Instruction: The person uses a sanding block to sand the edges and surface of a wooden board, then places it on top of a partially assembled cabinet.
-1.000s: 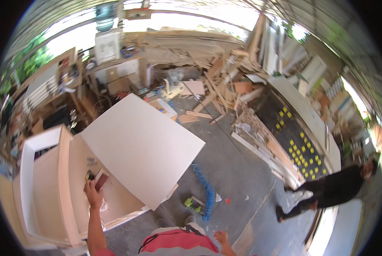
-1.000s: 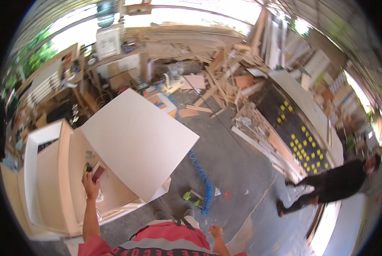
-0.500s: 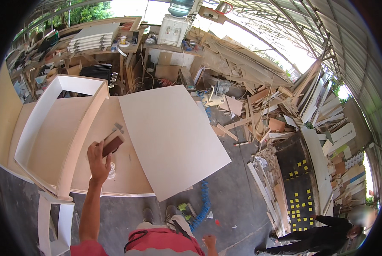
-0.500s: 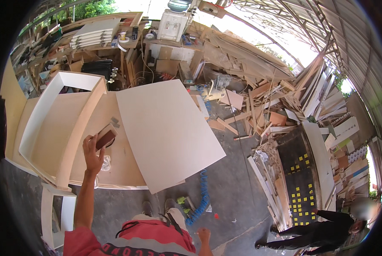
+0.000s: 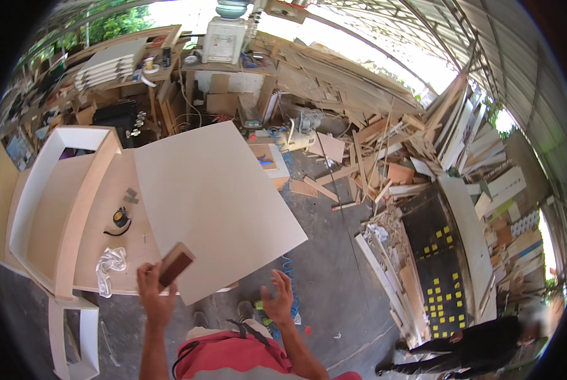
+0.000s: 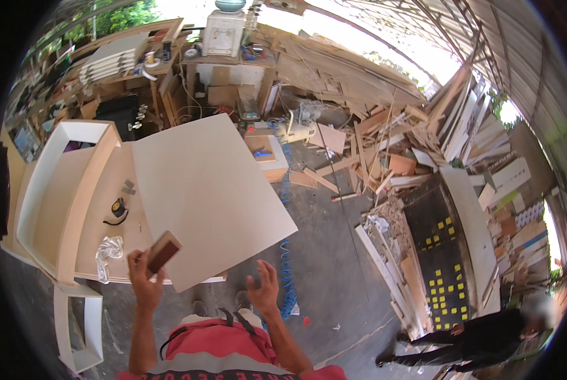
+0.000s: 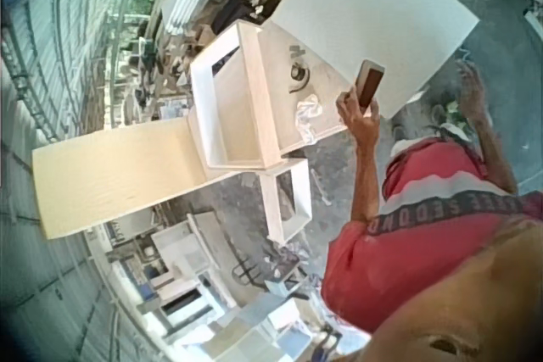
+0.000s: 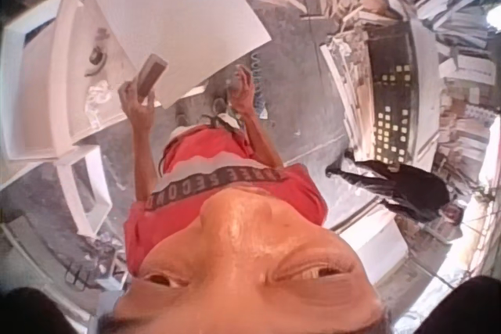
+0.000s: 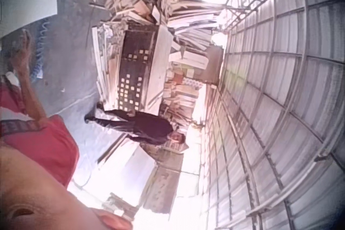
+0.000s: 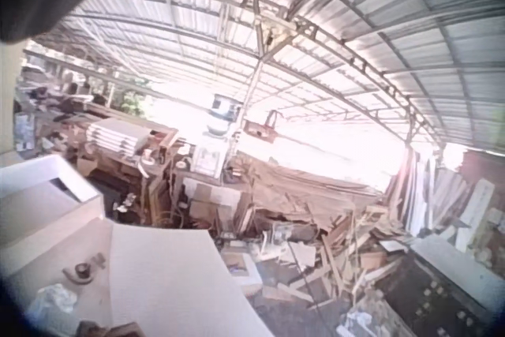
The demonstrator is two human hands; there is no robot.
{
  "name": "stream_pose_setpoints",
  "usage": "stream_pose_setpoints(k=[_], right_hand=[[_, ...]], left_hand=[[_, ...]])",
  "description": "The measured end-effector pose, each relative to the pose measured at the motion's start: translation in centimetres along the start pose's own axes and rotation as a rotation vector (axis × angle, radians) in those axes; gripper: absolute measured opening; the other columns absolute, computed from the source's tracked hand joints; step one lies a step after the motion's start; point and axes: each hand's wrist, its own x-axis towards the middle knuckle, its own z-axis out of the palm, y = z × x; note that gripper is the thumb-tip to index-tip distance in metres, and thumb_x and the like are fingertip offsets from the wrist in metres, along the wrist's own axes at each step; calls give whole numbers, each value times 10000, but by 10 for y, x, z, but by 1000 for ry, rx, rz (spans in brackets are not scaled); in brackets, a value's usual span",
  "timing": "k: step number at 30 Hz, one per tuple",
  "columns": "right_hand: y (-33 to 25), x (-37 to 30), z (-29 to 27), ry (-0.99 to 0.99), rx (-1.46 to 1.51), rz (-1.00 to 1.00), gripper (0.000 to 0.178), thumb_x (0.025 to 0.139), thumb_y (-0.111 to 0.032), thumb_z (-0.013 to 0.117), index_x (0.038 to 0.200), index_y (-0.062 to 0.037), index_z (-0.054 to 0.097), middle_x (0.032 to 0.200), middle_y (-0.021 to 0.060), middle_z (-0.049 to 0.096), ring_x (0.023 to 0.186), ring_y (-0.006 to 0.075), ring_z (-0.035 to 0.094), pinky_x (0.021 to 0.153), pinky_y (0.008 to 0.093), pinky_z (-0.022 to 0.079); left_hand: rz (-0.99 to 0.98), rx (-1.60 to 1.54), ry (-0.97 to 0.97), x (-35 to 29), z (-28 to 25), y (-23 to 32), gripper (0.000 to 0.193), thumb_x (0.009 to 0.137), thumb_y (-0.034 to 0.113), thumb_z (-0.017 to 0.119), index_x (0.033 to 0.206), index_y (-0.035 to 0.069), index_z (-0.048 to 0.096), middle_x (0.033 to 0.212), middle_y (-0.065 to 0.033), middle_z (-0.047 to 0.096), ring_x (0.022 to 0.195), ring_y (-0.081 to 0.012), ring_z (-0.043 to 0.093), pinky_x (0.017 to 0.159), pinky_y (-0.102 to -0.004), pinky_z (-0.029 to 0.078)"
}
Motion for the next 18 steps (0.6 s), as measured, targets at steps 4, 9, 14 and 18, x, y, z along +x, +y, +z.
stream_pose_setpoints(k=[4,9,14,18], right_hand=[[-39,43,-33,-259,42,-222,728,787,-147,773,1455,-91,488,1475,166,457,1306,359,492,1058,467,443],[-24,63,-66,-425,-73,-389,811,734,-156,795,1476,-118,470,1512,128,426,1367,346,423,1102,482,390],[1,73,-94,-454,-56,-413,739,690,-126,824,1379,-117,556,1420,77,528,1308,324,477,1083,465,436],[24,70,-94,-476,79,-387,721,671,-104,836,1346,-127,581,1356,72,566,1246,326,514,1047,454,480]], left_hand=[[165,-41,-189,-9,45,74,589,688,47,803,1248,10,623,1178,-174,524,1044,-356,580,887,-454,498],[323,-72,-348,-17,86,134,589,649,39,820,1213,17,649,1188,-164,570,1072,-362,584,893,-465,507],[304,-50,-421,-29,103,157,607,628,51,842,1206,31,657,1183,-129,589,1088,-340,586,911,-461,509],[291,-3,-469,-33,104,167,604,625,62,848,1199,38,661,1173,-114,592,1089,-330,589,919,-456,511]])
